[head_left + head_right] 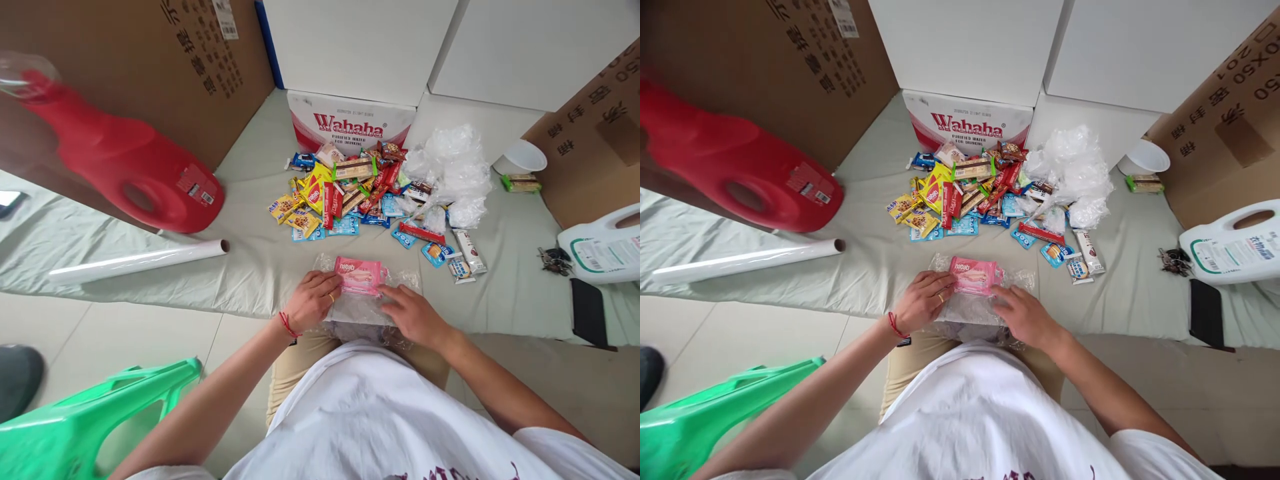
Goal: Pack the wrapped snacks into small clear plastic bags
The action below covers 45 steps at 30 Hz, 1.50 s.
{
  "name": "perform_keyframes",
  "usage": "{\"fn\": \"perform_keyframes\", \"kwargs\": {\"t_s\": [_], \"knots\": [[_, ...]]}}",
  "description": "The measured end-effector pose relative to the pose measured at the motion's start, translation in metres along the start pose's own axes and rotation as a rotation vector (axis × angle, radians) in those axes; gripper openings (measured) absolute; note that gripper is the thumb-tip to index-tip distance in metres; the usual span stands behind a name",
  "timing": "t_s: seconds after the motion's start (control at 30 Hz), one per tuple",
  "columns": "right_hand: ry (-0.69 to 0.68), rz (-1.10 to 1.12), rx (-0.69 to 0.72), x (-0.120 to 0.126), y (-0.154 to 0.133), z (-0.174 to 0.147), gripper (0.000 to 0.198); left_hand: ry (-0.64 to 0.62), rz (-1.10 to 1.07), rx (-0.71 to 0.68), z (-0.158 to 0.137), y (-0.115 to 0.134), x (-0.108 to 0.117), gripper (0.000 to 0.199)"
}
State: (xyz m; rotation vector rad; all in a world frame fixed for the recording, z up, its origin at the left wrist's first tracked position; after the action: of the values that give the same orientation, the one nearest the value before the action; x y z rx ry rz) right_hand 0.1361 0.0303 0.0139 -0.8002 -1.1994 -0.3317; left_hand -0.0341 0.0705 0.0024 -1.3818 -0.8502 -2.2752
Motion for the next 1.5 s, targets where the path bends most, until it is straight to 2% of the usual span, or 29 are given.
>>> {"fn": "perform_keyframes", "kwargs": {"t_s": [0.07,0.17,0.27,0.37,0.47,0.6,0.67,0.77,0.87,0.93,1.0,1.1,1.17,1.23,1.3,1.37,1.4,1.5], "knots": [[0.004,-0.04,0.057,-0.008,-0.021,-0.01,0.026,0.013,0.004,-0.023,-0.006,-0.001,0.004,0.034],[-0.035,-0.087,0.191,-0.036,-0.048,-0.012,0.032,0.004,0.028,-0.05,-0.007,0.002,0.004,0.041],[-0.01,-0.119,0.208,-0.055,-0.049,-0.004,0.031,-0.023,0.069,-0.042,-0.001,0.004,0.0,0.045],[0.038,-0.085,0.206,-0.051,-0.049,0.004,0.025,-0.055,0.083,-0.043,0.006,0.006,-0.003,0.044],[0.095,0.009,0.151,-0.02,-0.048,0.014,0.024,-0.109,0.037,-0.018,0.012,0.004,-0.005,0.046],[0.264,0.205,-0.074,0.036,-0.015,0.039,0.024,-0.169,-0.047,0.028,0.021,-0.001,-0.005,0.046],[0.29,0.251,-0.204,0.048,0.015,0.055,0.022,-0.195,-0.095,0.045,0.026,-0.004,-0.005,0.04],[0.208,0.256,-0.37,0.038,0.057,0.077,0.019,-0.236,-0.232,0.074,0.032,-0.014,-0.002,0.033],[0.067,0.207,-0.5,0.014,0.083,0.088,0.019,-0.26,-0.49,0.172,0.027,-0.032,0.006,0.046],[0.003,0.146,-0.548,0.004,0.087,0.088,0.019,-0.193,-0.677,0.272,0.016,-0.043,0.016,0.053],[-0.025,0.088,-0.574,0.001,0.084,0.087,0.02,-0.021,-0.741,0.353,0.002,-0.048,0.028,0.054],[-0.049,0.03,-0.596,0.001,0.077,0.086,0.019,0.241,-0.522,0.438,-0.015,-0.04,0.037,0.085],[-0.055,0.017,-0.593,0.001,0.076,0.088,0.018,0.323,-0.299,0.59,-0.022,-0.04,0.03,0.097],[-0.05,0.037,-0.587,0.0,0.079,0.089,0.017,0.329,-0.135,0.814,-0.027,-0.053,0.018,0.08],[-0.053,0.114,-0.588,-0.003,0.086,0.089,0.017,0.275,-0.05,0.953,-0.025,-0.068,0.007,0.047],[-0.064,0.205,-0.598,-0.005,0.095,0.085,0.017,0.211,-0.016,0.952,-0.015,-0.078,0.001,0.021],[-0.048,0.217,-0.606,-0.001,0.098,0.082,0.018,0.191,-0.007,0.929,-0.011,-0.08,0.0,0.016],[0.159,0.053,-0.555,0.037,0.086,0.073,0.023,0.176,0.007,0.898,-0.005,-0.079,0.002,0.016]]}}
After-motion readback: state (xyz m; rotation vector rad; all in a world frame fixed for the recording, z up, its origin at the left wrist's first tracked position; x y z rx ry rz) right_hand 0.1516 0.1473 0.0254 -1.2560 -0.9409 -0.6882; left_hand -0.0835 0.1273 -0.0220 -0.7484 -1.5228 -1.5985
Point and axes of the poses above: each hand's wrist, its own z-axis towards the middle knuckle, its own x-axis out of the back of the hand, y = z × x, the point moved 10 cm from there along z, towards the middle knuckle, and after that the axes turned 2 degrees about x, right-handed, at the moved point
